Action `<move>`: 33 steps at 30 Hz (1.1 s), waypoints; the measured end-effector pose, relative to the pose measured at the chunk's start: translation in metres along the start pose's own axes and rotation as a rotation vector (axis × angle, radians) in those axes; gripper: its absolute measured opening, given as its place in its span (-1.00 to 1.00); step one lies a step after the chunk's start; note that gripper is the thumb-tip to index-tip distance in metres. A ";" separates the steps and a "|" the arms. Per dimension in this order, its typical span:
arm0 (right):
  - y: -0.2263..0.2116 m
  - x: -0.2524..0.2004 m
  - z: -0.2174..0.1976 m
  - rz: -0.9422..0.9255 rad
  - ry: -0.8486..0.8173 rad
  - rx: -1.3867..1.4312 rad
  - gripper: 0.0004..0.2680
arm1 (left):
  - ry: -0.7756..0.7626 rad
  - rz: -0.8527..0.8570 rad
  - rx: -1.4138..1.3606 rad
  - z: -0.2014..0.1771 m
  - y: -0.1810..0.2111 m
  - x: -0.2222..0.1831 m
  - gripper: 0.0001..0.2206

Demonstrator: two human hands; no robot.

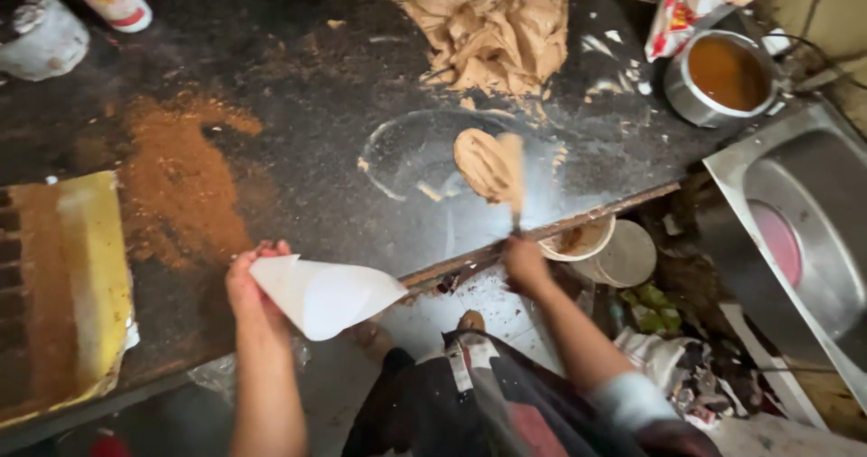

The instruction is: The person rolls a piece of cake in cocoa powder, spreads frosting on it, and rolls it up. They then place a chocolate cake on the counter, roll a paper cone, and fill it with frosting using a spatula.

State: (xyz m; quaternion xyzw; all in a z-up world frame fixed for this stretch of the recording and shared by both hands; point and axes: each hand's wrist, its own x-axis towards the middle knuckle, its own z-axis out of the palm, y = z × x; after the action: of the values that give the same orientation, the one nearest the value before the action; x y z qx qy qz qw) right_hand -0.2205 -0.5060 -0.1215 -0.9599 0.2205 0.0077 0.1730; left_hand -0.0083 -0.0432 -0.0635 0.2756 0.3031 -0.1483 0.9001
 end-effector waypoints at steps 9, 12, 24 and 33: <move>-0.099 0.007 -0.017 0.237 -0.500 0.337 -0.59 | -0.152 0.086 -0.043 -0.001 0.034 0.026 -0.93; -0.076 -0.051 -0.098 0.306 -0.772 1.072 -0.68 | -0.180 0.051 -0.071 -0.002 0.046 0.022 -0.91; -0.037 -0.043 -0.188 0.163 -0.071 -0.125 -0.64 | -0.221 -0.067 -0.056 0.030 0.023 0.042 -0.93; 0.006 -0.038 0.001 0.200 -0.016 -0.055 -0.67 | -0.162 -0.016 -0.024 0.027 0.028 0.024 -0.85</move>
State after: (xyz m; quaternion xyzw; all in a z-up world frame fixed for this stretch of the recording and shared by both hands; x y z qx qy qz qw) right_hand -0.2577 -0.4950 -0.1208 -0.9375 0.3134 0.0386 0.1465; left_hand 0.0349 -0.0386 -0.0492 0.2492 0.2330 -0.1736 0.9238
